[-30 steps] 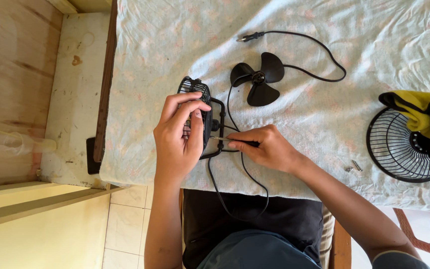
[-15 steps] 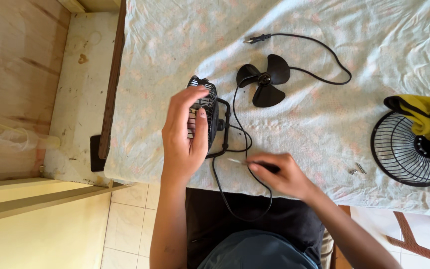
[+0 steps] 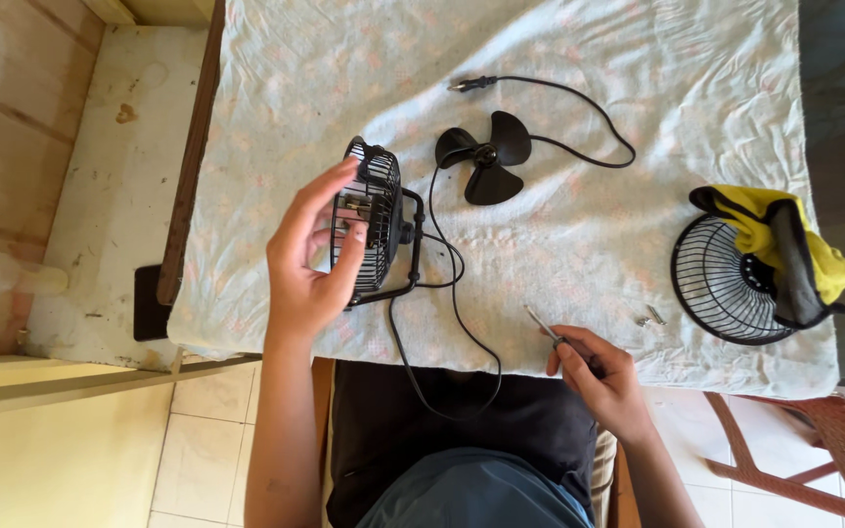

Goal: The person uses a screwdriver to loosen and remove screws from the rear grille of a small electric fan. They detach the grille, set it aside, and continue unscrewing the central hub to remove the fan blades. The components are placed on a cloth-covered table.

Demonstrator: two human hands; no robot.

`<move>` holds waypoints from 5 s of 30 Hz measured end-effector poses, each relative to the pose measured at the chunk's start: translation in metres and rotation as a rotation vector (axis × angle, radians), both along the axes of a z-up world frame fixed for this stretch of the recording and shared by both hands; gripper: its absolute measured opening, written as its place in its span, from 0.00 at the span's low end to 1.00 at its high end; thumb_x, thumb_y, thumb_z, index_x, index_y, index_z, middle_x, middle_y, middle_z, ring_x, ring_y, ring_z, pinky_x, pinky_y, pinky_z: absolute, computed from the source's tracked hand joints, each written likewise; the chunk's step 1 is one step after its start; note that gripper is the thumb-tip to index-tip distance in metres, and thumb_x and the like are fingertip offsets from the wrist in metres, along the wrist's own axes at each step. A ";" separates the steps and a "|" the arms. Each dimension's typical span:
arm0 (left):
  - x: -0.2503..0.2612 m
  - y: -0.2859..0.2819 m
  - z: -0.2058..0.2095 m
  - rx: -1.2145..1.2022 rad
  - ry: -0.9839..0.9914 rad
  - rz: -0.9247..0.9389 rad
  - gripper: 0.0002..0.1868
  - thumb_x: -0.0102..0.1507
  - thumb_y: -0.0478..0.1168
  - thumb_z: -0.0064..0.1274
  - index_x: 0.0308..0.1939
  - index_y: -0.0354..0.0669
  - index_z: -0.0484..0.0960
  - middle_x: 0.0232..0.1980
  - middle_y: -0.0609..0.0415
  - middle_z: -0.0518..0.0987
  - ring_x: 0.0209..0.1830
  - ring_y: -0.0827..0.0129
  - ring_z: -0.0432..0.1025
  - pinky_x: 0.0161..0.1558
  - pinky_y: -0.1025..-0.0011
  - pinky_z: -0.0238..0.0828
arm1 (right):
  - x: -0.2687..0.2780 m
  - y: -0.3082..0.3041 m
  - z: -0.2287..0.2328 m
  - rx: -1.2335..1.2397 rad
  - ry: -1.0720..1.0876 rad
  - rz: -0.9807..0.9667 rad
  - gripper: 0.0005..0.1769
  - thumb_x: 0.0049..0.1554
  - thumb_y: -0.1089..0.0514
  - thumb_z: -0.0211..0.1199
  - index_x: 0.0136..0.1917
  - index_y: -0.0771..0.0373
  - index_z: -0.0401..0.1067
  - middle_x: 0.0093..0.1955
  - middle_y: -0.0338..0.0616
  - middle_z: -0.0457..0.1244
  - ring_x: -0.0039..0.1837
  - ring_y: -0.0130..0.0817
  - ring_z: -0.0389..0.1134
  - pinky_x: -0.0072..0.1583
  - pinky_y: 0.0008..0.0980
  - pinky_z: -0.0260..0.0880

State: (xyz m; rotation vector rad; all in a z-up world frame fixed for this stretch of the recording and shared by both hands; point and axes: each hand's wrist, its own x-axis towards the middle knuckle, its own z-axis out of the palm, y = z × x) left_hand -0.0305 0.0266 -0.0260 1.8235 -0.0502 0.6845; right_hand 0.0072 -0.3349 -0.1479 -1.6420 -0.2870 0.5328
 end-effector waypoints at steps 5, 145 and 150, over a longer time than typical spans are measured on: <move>-0.011 0.011 -0.008 0.083 0.031 0.032 0.19 0.75 0.30 0.41 0.70 0.44 0.74 0.78 0.48 0.67 0.65 0.66 0.74 0.52 0.74 0.81 | 0.004 0.007 0.018 -0.046 -0.079 -0.065 0.20 0.63 0.61 0.56 0.67 0.69 0.71 0.40 0.41 0.71 0.32 0.18 0.57 0.34 0.22 0.58; 0.047 0.047 -0.091 -0.199 0.005 0.024 0.22 0.72 0.56 0.49 0.48 0.38 0.72 0.39 0.60 0.73 0.41 0.77 0.63 0.47 0.74 0.63 | 0.001 0.209 0.020 0.278 -0.328 -0.187 0.38 0.48 0.75 0.69 0.71 0.75 0.61 0.60 0.46 0.61 0.61 0.32 0.67 0.63 0.31 0.72; 0.048 0.048 -0.095 -0.193 -0.024 0.019 0.22 0.72 0.57 0.49 0.48 0.38 0.73 0.39 0.61 0.72 0.41 0.78 0.63 0.46 0.75 0.62 | 0.006 0.215 0.020 0.272 -0.338 -0.204 0.34 0.50 0.75 0.68 0.70 0.78 0.65 0.62 0.48 0.60 0.63 0.35 0.69 0.64 0.33 0.75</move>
